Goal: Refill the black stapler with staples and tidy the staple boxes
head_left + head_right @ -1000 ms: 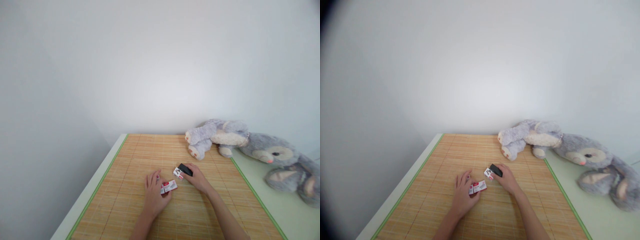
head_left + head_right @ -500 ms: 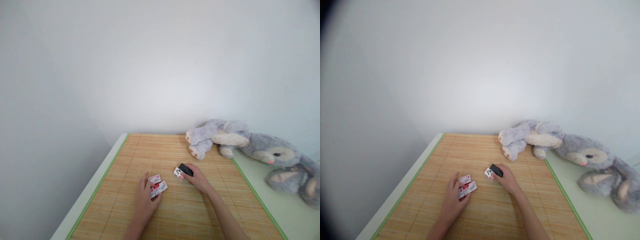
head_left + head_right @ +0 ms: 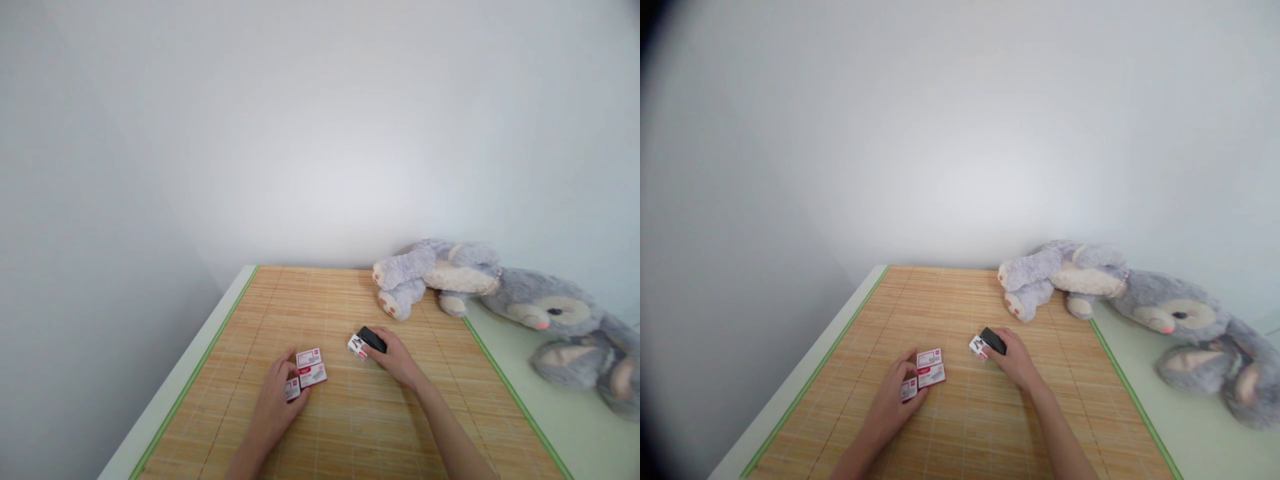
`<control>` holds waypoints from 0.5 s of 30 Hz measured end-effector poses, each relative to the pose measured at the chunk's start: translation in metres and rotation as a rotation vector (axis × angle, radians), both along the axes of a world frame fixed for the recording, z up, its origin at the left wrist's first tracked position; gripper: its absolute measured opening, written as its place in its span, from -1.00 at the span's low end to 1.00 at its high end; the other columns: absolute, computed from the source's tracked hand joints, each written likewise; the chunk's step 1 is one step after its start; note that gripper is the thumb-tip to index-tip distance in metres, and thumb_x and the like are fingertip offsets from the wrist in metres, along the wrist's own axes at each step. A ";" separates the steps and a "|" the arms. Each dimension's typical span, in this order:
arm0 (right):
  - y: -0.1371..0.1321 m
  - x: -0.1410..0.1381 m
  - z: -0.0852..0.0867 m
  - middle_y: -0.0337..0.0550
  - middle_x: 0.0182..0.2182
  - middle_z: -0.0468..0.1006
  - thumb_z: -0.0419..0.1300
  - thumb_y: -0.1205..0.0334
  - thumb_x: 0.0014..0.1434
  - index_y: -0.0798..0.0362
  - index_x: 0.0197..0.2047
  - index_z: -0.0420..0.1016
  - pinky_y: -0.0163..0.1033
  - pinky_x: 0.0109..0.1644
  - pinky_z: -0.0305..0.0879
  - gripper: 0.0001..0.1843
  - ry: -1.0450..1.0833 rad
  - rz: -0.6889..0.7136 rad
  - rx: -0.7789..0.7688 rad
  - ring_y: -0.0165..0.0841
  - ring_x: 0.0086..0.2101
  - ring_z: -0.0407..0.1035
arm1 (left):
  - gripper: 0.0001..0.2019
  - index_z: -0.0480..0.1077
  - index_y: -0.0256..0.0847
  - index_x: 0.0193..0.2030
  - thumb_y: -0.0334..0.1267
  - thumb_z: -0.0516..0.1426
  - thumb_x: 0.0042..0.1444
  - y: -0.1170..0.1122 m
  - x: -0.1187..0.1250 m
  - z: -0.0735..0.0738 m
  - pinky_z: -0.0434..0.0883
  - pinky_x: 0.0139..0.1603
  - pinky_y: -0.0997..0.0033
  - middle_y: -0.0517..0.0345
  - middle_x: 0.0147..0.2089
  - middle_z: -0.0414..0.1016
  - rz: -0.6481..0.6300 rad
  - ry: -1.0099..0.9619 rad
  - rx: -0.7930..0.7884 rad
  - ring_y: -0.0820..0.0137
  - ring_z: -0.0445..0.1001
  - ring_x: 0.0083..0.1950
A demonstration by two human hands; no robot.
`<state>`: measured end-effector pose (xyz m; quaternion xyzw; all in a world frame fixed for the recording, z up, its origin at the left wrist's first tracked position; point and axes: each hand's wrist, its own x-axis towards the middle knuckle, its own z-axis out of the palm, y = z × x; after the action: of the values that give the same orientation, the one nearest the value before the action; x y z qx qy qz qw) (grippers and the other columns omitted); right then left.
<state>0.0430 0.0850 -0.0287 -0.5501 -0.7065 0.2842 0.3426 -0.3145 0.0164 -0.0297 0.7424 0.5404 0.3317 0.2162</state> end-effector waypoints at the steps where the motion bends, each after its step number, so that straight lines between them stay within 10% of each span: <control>1: 0.000 0.000 0.000 -0.07 0.02 0.63 0.28 -0.18 0.23 -0.09 0.12 0.59 0.01 0.16 0.34 -0.50 0.000 0.002 0.000 -0.05 0.01 0.46 | -0.76 0.37 -0.07 -0.05 -0.25 0.26 0.16 0.000 0.000 0.000 0.34 0.40 -0.13 -0.01 0.41 0.32 0.003 0.003 0.000 0.08 0.30 0.44; 15: -0.002 0.000 0.004 -0.06 0.04 0.62 0.28 -0.17 0.24 -0.09 0.14 0.58 0.02 0.19 0.33 -0.49 -0.007 0.003 -0.012 -0.05 0.03 0.46 | -0.78 0.46 -0.05 0.00 -0.04 0.17 0.32 0.013 -0.039 -0.028 0.31 0.41 -0.19 0.02 0.40 0.29 0.155 0.020 0.039 0.08 0.29 0.42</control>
<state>0.0427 0.0834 -0.0252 -0.5521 -0.7069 0.2869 0.3363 -0.3540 0.0293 -0.0577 0.7056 0.5920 0.3503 0.1700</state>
